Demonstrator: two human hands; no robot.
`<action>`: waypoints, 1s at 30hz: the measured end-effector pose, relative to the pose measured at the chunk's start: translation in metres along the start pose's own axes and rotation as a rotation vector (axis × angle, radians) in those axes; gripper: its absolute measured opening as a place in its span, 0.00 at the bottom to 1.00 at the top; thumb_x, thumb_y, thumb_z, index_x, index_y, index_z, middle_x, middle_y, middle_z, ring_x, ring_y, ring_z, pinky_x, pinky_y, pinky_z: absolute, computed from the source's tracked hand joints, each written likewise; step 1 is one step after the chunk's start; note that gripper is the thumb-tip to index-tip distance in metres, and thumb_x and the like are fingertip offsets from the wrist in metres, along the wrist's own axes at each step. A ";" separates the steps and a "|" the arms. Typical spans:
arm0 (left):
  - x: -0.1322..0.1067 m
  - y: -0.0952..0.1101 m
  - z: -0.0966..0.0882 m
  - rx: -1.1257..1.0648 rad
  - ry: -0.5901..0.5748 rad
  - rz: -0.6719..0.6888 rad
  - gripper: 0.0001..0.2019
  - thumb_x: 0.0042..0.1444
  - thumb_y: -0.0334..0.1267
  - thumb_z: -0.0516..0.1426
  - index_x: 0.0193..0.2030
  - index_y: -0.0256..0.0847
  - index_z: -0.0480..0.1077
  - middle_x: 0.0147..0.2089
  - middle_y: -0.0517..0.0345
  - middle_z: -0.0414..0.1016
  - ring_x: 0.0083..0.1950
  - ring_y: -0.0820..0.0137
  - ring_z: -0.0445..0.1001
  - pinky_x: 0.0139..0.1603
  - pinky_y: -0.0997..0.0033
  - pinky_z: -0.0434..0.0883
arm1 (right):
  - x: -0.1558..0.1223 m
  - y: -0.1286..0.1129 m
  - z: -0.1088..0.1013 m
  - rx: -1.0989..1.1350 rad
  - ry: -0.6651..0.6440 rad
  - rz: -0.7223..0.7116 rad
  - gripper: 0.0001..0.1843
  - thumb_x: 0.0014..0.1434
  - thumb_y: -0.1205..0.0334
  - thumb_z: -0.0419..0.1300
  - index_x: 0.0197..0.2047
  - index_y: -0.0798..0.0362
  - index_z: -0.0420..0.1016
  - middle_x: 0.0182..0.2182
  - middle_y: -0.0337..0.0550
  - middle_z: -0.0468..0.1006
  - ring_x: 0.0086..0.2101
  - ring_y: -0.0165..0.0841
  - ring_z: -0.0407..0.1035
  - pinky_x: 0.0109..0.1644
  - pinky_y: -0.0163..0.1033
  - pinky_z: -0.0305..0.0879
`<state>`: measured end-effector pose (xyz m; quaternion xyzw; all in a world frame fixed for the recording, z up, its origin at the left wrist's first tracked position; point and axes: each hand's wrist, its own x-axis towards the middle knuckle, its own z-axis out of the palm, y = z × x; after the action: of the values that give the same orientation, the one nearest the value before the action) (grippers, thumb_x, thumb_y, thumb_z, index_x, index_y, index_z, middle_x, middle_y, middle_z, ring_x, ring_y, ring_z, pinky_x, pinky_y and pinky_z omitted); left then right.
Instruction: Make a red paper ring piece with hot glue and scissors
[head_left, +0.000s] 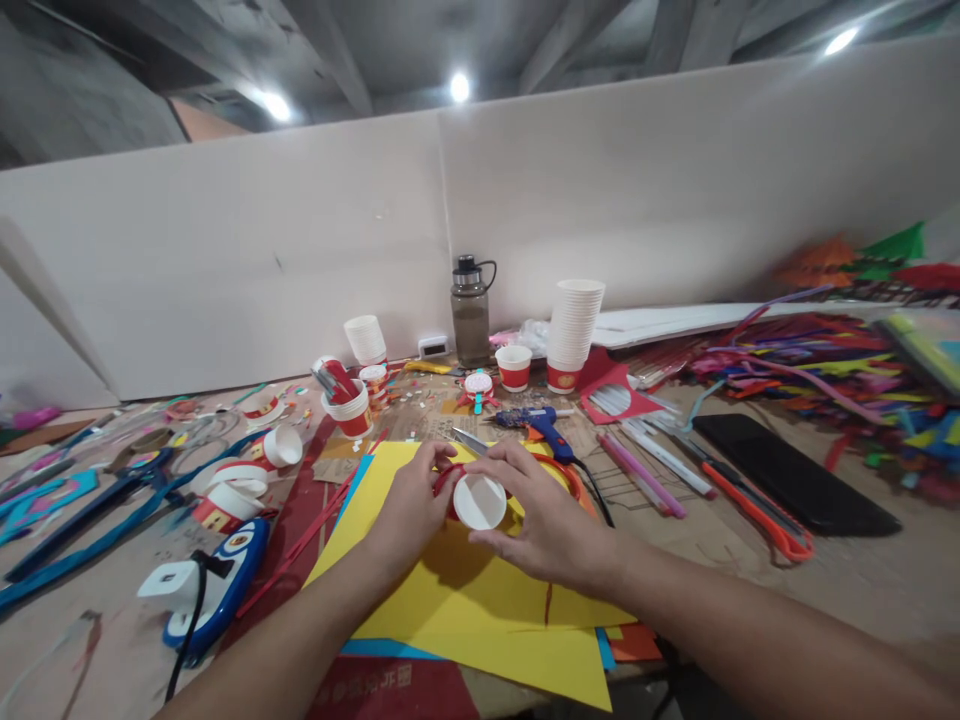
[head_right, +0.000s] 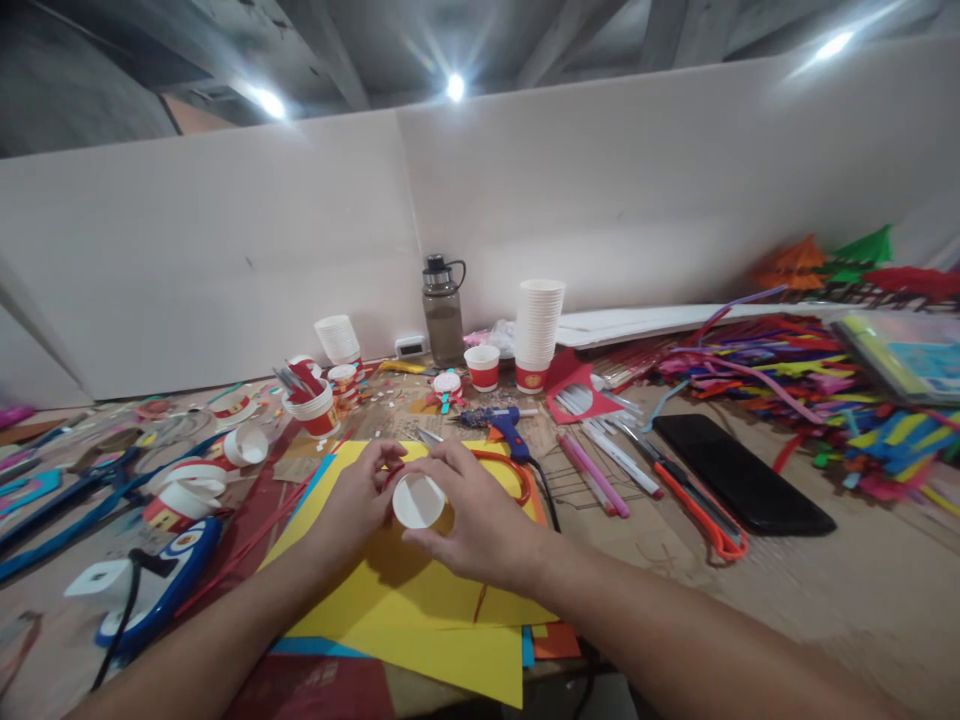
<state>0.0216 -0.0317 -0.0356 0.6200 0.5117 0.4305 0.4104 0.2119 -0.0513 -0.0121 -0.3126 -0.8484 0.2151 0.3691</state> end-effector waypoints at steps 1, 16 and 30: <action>0.000 0.001 0.001 -0.035 -0.019 -0.021 0.15 0.55 0.45 0.58 0.46 0.43 0.65 0.35 0.59 0.71 0.22 0.74 0.68 0.19 0.75 0.63 | 0.000 0.000 0.001 -0.003 0.003 0.010 0.28 0.51 0.63 0.67 0.55 0.48 0.65 0.50 0.48 0.64 0.52 0.37 0.63 0.57 0.45 0.63; -0.006 0.014 -0.002 -0.726 -0.191 -0.150 0.16 0.56 0.37 0.60 0.50 0.37 0.68 0.43 0.53 0.73 0.35 0.74 0.72 0.30 0.75 0.73 | 0.001 0.013 0.002 -0.073 0.093 0.020 0.30 0.52 0.63 0.66 0.57 0.51 0.63 0.51 0.50 0.64 0.53 0.38 0.62 0.58 0.45 0.63; -0.008 0.010 -0.001 -0.878 -0.394 -0.154 0.22 0.52 0.39 0.64 0.52 0.44 0.65 0.49 0.55 0.73 0.42 0.72 0.74 0.42 0.75 0.73 | 0.000 0.012 0.000 -0.083 0.117 -0.019 0.31 0.51 0.62 0.67 0.57 0.51 0.63 0.51 0.50 0.64 0.52 0.37 0.62 0.57 0.44 0.64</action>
<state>0.0229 -0.0408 -0.0272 0.4185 0.2387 0.4483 0.7529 0.2163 -0.0428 -0.0189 -0.3315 -0.8366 0.1574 0.4068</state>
